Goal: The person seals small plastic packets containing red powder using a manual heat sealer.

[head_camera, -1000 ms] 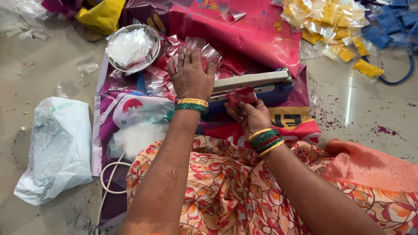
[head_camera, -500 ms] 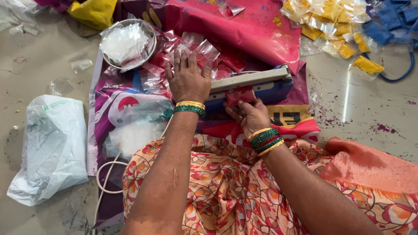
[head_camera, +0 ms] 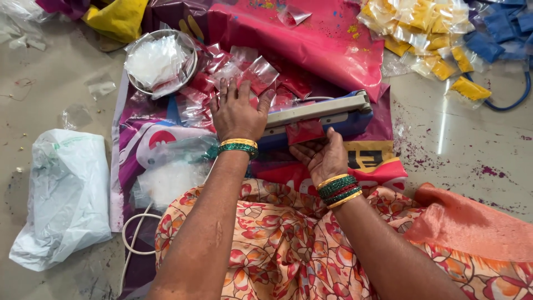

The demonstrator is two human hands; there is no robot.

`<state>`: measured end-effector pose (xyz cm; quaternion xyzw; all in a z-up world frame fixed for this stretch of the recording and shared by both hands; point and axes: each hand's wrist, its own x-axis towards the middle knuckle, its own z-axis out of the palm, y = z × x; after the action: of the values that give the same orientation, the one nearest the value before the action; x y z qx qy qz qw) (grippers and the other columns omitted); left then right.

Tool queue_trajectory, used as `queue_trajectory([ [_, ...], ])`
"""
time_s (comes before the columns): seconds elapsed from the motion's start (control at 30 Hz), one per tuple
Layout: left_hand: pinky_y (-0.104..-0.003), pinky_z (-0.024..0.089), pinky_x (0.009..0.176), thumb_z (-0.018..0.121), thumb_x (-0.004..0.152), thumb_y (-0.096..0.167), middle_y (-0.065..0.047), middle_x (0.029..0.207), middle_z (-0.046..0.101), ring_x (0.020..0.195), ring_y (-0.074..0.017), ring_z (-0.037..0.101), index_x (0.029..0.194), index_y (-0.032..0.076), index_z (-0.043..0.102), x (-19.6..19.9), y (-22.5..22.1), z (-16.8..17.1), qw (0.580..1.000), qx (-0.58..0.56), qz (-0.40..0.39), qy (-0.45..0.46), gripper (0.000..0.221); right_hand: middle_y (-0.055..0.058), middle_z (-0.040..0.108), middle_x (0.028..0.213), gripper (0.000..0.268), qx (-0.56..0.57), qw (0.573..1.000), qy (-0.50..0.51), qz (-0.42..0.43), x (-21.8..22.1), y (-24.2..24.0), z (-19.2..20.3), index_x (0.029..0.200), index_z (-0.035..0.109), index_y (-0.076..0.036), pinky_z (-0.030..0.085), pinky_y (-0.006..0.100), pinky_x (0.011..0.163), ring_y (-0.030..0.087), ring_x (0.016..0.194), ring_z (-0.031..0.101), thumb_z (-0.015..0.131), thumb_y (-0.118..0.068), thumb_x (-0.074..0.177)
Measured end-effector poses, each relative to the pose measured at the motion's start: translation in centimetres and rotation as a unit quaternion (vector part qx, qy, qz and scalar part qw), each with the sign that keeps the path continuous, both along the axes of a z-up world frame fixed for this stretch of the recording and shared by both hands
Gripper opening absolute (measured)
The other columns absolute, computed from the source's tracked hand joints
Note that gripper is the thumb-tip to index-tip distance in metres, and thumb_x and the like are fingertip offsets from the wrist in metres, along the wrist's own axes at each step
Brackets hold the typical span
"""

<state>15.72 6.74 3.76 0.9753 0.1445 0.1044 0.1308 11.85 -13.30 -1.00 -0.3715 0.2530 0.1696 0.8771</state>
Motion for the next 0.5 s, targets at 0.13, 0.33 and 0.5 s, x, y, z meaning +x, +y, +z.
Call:
queue_trajectory([
  [0.13, -0.054, 0.022, 0.118, 0.044, 0.095, 0.074, -0.015, 0.155, 0.047, 0.150, -0.0335, 0.031, 0.140, 0.016, 0.058, 0.1, 0.0, 0.1, 1.000, 0.010, 0.000, 0.007, 0.075, 0.024, 0.070, 0.108, 0.053, -0.012, 1.000, 0.003, 0.001, 0.0, 0.2, -0.1, 0.128, 0.051, 0.001, 0.063, 0.054, 0.089, 0.039, 0.097, 0.072, 0.046, -0.042, 0.098],
  [0.33, -0.056, 0.020, 0.119, 0.043, 0.093, 0.078, -0.015, 0.156, 0.044, 0.151, -0.0344, 0.029, 0.143, 0.019, 0.055, 0.3, -0.1, 1.0, 1.000, 0.017, -0.003, 0.026, 0.079, 0.024, 0.071, 0.107, 0.050, -0.032, 0.999, -0.026, 0.025, -0.3, 0.0, -0.9, 0.128, 0.053, 0.002, 0.063, 0.053, 0.090, 0.037, 0.096, 0.074, 0.051, -0.039, 0.100],
  [0.5, -0.057, 0.022, 0.120, 0.048, 0.100, 0.066, -0.020, 0.158, 0.043, 0.152, -0.0398, 0.031, 0.156, 0.017, 0.039, -1.8, -0.1, 1.7, 0.977, -0.024, -0.031, -0.208, 0.075, 0.022, 0.071, 0.106, 0.025, -0.006, 0.997, -0.065, 0.037, -0.1, -0.3, -1.7, 0.114, 0.053, -0.004, 0.062, 0.050, 0.085, 0.035, 0.093, 0.075, 0.058, -0.024, 0.101],
])
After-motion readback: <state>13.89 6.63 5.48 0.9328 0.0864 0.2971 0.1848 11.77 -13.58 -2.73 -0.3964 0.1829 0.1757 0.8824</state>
